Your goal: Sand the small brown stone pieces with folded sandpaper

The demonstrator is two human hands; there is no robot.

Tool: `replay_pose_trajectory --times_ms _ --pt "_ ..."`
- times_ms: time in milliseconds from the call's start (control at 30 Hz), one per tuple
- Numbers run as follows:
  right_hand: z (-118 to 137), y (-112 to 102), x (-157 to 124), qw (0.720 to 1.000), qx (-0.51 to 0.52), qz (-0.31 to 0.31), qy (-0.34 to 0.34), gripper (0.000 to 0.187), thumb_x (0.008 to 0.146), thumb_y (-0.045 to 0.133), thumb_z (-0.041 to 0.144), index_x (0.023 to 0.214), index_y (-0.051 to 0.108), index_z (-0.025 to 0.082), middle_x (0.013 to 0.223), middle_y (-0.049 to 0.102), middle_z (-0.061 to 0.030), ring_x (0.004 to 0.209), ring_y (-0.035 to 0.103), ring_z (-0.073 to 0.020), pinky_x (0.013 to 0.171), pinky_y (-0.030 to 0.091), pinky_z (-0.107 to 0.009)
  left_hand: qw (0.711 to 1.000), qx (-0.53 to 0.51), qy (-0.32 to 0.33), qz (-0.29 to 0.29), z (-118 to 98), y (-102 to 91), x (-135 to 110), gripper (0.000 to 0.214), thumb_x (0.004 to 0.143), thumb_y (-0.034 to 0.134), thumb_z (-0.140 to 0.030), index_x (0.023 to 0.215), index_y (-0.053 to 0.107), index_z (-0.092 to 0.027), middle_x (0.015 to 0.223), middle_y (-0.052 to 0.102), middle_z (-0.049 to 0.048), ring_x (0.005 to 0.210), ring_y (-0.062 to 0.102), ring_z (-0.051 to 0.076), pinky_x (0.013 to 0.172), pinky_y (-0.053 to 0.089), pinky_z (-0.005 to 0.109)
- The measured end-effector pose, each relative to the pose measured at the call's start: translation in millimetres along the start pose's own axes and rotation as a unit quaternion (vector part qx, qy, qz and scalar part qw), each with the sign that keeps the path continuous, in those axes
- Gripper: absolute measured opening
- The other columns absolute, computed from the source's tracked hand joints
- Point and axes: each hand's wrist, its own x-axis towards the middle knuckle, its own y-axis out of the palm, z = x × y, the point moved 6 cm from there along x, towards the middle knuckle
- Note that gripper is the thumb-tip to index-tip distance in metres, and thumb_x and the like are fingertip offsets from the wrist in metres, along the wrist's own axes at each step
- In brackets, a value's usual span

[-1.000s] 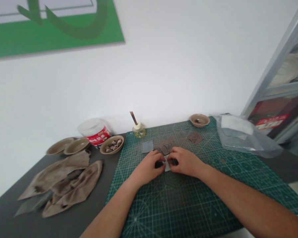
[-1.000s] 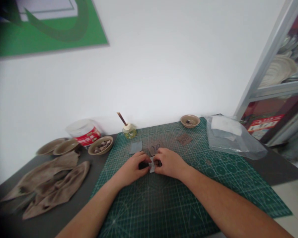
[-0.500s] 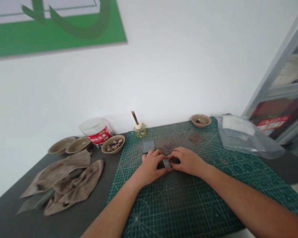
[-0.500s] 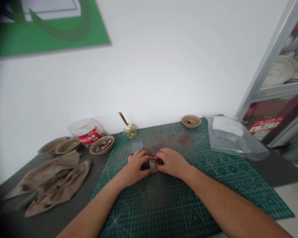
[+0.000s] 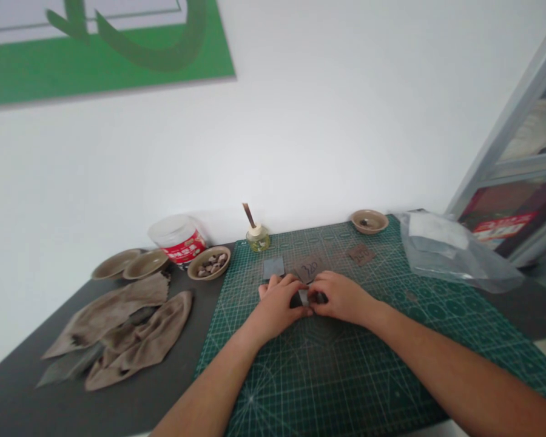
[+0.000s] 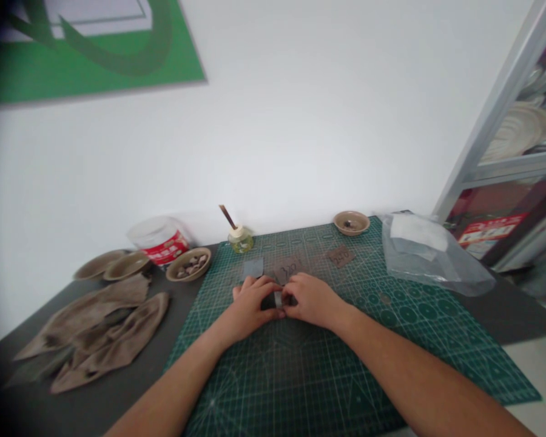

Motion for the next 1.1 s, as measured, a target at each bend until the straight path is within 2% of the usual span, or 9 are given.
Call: replay_pose_trajectory --times_ms 67,200,267,367,467,667,833,967,1100 --pt "-0.7 1.0 0.3 1.0 0.003 0.01 -0.001 0.012 0.077 0.072 0.027 0.087 0.07 0.021 0.085 0.065 -0.0023 0.087 0.058 -0.0196 0.079 0.042 -0.029 1.0 0.002 -0.001 -0.004 -0.4 -0.6 0.1 0.046 0.077 0.071 -0.048 0.119 0.061 -0.033 0.119 0.061 0.0028 0.108 0.045 0.03 0.083 0.032 0.041" --pt "-5.4 -0.4 3.7 0.999 -0.014 -0.021 0.04 0.014 0.079 0.071 0.027 0.09 0.07 0.018 0.088 0.066 -0.0046 0.09 0.058 -0.0207 0.081 0.041 -0.031 1.0 0.013 0.001 -0.007 -0.8 -1.2 0.6 0.043 0.077 0.07 -0.051 0.115 0.064 -0.033 0.117 0.061 0.002 0.107 0.045 0.03 0.083 0.032 0.042" --pt "-3.0 1.8 4.6 0.999 -0.013 -0.014 0.029 0.013 0.078 0.071 0.027 0.088 0.07 0.018 0.088 0.066 -0.0045 0.089 0.058 -0.0206 0.081 0.041 -0.031 1.0 0.015 0.002 -0.004 -0.4 -0.8 0.9 0.041 0.077 0.07 -0.05 0.113 0.065 -0.032 0.116 0.062 0.0021 0.107 0.046 0.03 0.083 0.032 0.042" --pt "-0.7 3.1 3.4 1.0 -0.002 0.006 0.007 0.013 0.076 0.073 0.027 0.086 0.07 0.02 0.087 0.066 -0.0029 0.089 0.058 -0.0202 0.08 0.042 -0.03 1.0 0.011 -0.002 0.001 0.3 0.4 0.6 0.047 0.077 0.069 -0.05 0.122 0.06 -0.035 0.12 0.06 0.0028 0.108 0.045 0.031 0.083 0.032 0.042" --pt "-5.8 -2.2 2.3 0.999 -0.01 -0.019 0.041 0.014 0.078 0.071 0.027 0.089 0.07 0.019 0.088 0.067 -0.0041 0.09 0.058 -0.0208 0.081 0.042 -0.031 1.0 0.013 -0.004 0.005 0.3 1.4 0.0 0.055 0.078 0.068 -0.051 0.13 0.054 -0.039 0.123 0.058 0.0035 0.109 0.045 0.031 0.084 0.032 0.042" --pt "-3.1 -1.0 1.2 1.0 0.001 0.005 0.014 0.011 0.078 0.071 0.025 0.088 0.07 0.02 0.088 0.066 -0.0031 0.088 0.058 -0.0195 0.08 0.043 -0.029 1.0 0.02 0.008 0.002 -0.8 0.5 0.5 0.046 0.079 0.068 -0.049 0.123 0.061 -0.036 0.119 0.059 0.004 0.108 0.045 0.031 0.085 0.032 0.043" --pt "-7.1 -4.3 2.2 0.999 -0.018 -0.018 0.042 0.012 0.081 0.068 0.028 0.088 0.07 0.018 0.088 0.066 -0.005 0.091 0.058 -0.0211 0.083 0.042 -0.032 1.0 0.024 0.003 0.004 0.3 1.2 0.9 0.047 0.078 0.068 -0.05 0.123 0.061 -0.036 0.118 0.059 0.0037 0.108 0.045 0.03 0.085 0.032 0.042" --pt "-1.1 -0.3 2.3 1.0 0.0 0.026 -0.004 0.011 0.077 0.072 0.026 0.086 0.07 0.02 0.085 0.066 -0.0025 0.087 0.058 -0.0197 0.081 0.042 -0.03 1.0 0.02 0.0 0.002 1.0 1.8 1.0 0.048 0.078 0.068 -0.05 0.123 0.061 -0.036 0.119 0.059 0.004 0.108 0.044 0.03 0.085 0.032 0.042" --pt "-6.8 -3.7 3.6 0.999 -0.022 -0.004 0.034 0.014 0.081 0.069 0.028 0.092 0.07 0.019 0.09 0.066 -0.0051 0.093 0.057 -0.0217 0.083 0.042 -0.032 1.0 0.01 -0.006 0.005 1.3 2.0 1.7 0.049 0.077 0.068 -0.052 0.123 0.062 -0.037 0.118 0.058 0.0044 0.108 0.044 0.031 0.086 0.032 0.043"
